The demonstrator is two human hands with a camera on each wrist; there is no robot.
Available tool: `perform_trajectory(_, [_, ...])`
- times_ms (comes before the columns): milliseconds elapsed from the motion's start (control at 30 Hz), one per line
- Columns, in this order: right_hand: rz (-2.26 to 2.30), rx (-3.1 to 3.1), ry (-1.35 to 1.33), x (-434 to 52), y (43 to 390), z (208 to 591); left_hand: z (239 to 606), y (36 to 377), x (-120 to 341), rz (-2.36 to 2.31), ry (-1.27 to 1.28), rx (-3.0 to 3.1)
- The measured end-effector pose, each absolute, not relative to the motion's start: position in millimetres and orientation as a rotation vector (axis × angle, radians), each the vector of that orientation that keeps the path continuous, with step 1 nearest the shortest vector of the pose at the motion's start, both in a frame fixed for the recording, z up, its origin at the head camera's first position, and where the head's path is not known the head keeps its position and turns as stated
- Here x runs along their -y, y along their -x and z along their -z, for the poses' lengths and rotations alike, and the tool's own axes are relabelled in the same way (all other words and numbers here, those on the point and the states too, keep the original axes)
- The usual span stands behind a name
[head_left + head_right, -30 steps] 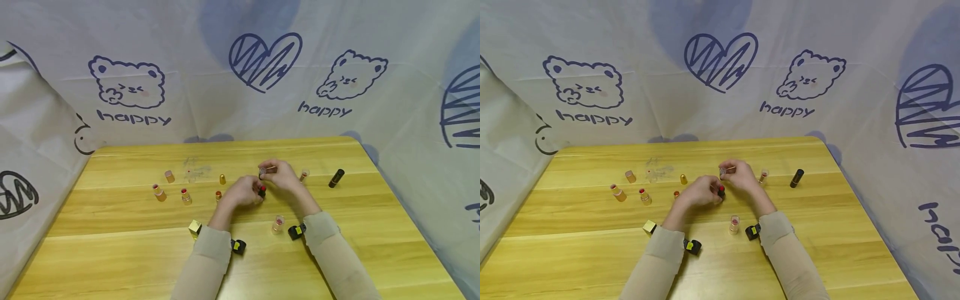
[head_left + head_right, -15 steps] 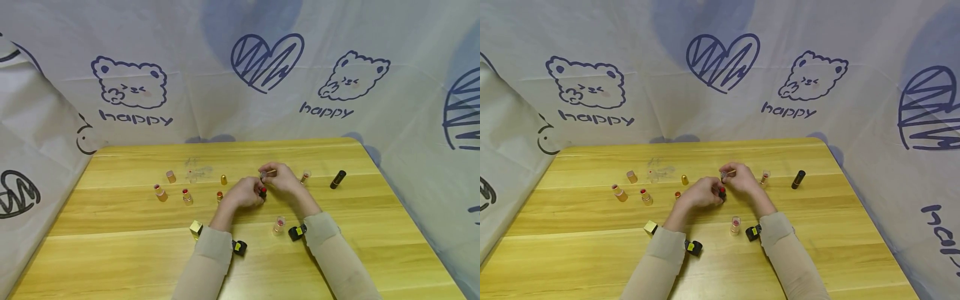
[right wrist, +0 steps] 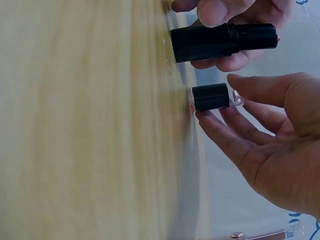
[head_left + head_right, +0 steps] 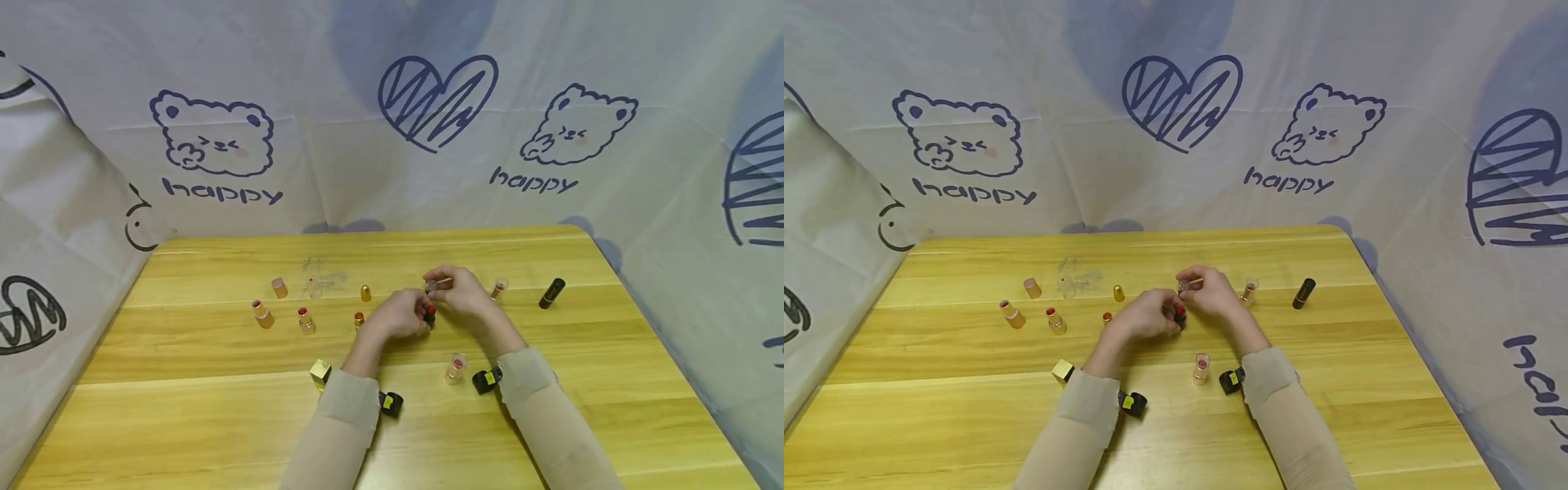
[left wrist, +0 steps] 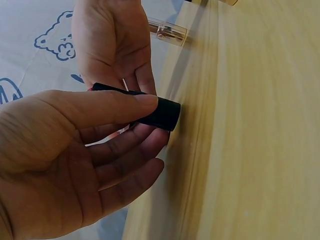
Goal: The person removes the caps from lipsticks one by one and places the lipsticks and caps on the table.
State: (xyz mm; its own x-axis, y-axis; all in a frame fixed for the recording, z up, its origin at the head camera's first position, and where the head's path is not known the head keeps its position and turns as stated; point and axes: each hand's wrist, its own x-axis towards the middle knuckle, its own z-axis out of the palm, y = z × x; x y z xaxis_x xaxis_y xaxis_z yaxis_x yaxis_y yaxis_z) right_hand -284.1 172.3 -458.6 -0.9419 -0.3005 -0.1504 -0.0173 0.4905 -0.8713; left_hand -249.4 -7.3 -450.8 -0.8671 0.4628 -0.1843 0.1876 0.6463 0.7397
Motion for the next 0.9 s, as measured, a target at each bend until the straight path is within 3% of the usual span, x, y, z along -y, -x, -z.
perform_trajectory(500, [1.700,-2.556,0.394,-177.7,266.5,437.9,440.0,246.0,5.3,-1.224,-0.527,-2.485])
perform_trajectory(900, [2.092,-2.605,0.588,-192.6,249.6,421.5,428.1,244.1,1.2,-1.343,-0.687,-2.583])
